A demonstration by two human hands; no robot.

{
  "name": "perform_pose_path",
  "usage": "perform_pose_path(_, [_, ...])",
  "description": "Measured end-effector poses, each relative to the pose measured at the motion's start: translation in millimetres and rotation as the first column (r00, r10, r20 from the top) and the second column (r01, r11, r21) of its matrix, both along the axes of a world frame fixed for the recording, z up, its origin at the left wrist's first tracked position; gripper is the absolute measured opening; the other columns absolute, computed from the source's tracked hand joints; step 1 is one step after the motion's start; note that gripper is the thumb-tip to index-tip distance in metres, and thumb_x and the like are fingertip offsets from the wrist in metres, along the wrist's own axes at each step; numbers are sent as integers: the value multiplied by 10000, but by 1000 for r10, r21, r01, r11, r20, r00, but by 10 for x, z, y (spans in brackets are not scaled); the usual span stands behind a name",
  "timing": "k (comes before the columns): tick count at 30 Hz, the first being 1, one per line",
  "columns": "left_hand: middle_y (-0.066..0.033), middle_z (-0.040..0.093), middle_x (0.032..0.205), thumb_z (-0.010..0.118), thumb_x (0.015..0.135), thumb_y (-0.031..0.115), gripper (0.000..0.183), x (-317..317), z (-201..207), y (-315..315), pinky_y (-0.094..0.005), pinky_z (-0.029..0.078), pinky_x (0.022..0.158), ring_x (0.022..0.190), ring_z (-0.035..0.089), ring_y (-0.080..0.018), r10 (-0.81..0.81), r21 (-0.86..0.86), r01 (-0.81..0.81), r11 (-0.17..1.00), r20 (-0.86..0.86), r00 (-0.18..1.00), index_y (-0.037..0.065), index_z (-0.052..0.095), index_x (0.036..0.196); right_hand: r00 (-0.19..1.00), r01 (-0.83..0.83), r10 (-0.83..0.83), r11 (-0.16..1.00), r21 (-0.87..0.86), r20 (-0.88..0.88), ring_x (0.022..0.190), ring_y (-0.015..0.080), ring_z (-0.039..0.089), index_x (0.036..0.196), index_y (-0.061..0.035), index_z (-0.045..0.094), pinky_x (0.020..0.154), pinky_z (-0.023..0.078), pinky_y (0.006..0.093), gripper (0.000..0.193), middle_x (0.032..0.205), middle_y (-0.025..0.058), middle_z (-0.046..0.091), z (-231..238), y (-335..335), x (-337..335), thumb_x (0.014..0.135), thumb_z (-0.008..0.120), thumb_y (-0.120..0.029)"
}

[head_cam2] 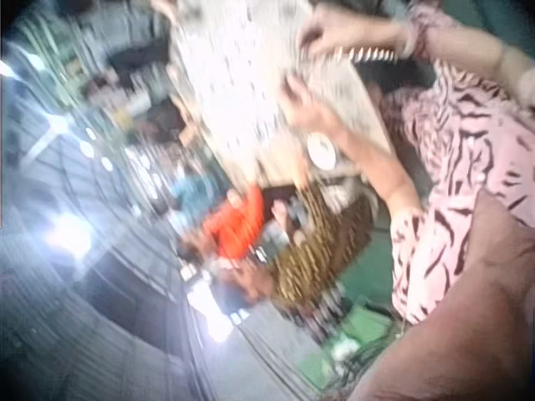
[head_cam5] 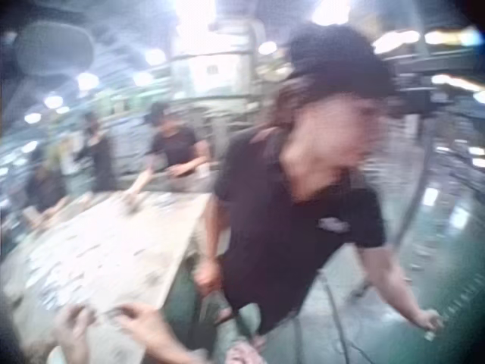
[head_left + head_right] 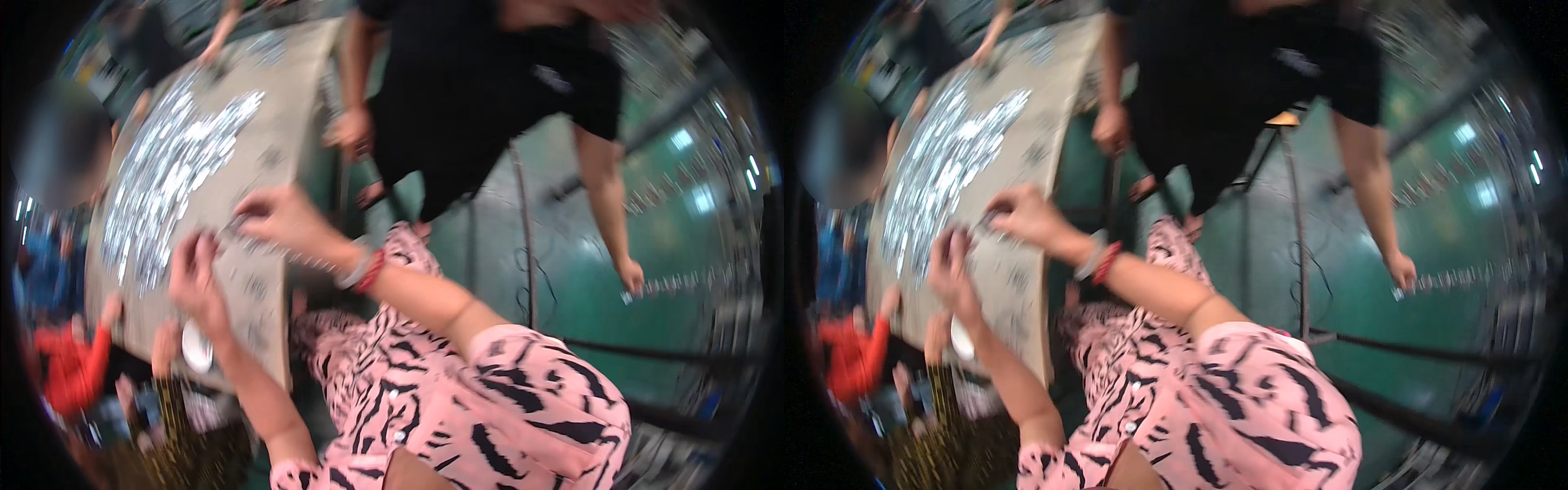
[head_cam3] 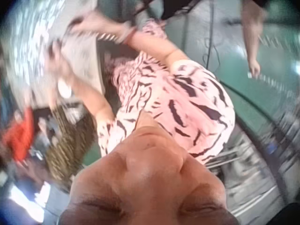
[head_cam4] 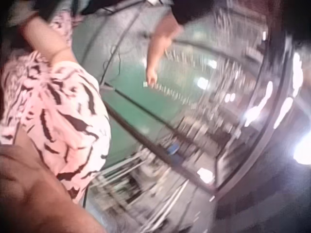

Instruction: The person sorts small metal pieces and wire rings on a table with their hands, grouping them together and occasionally hanging assembled rings onto a metal rack.

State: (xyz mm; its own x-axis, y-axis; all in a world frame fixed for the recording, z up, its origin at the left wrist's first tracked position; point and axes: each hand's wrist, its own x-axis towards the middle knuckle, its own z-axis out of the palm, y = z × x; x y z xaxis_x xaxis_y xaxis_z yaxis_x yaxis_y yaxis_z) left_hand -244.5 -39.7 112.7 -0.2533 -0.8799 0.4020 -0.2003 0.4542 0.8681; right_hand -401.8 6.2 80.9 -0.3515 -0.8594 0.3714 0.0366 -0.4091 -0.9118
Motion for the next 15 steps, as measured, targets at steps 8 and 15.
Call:
perform_pose_path(8, [-101,525,1184,526,906,62,189,-420,144,161,-288,417,903,1064,519,-175,-170,-236,210,949,178,969,-79,599,1008,979,201,-196,972,-121,53,643,155,631,804,62,649,593,509,273,172,704,138,657,297,158,-123,656,602,-13])
perform_pose_path(15, [-90,515,1193,545,897,63,177,-661,438,84,-287,446,884,1045,528,-169,-209,-297,208,932,26,978,-73,592,1000,979,194,-201,965,-176,-23,656,138,626,787,55,640,595,497,260,109,704,118,659,597,348,-266,692,607,13])
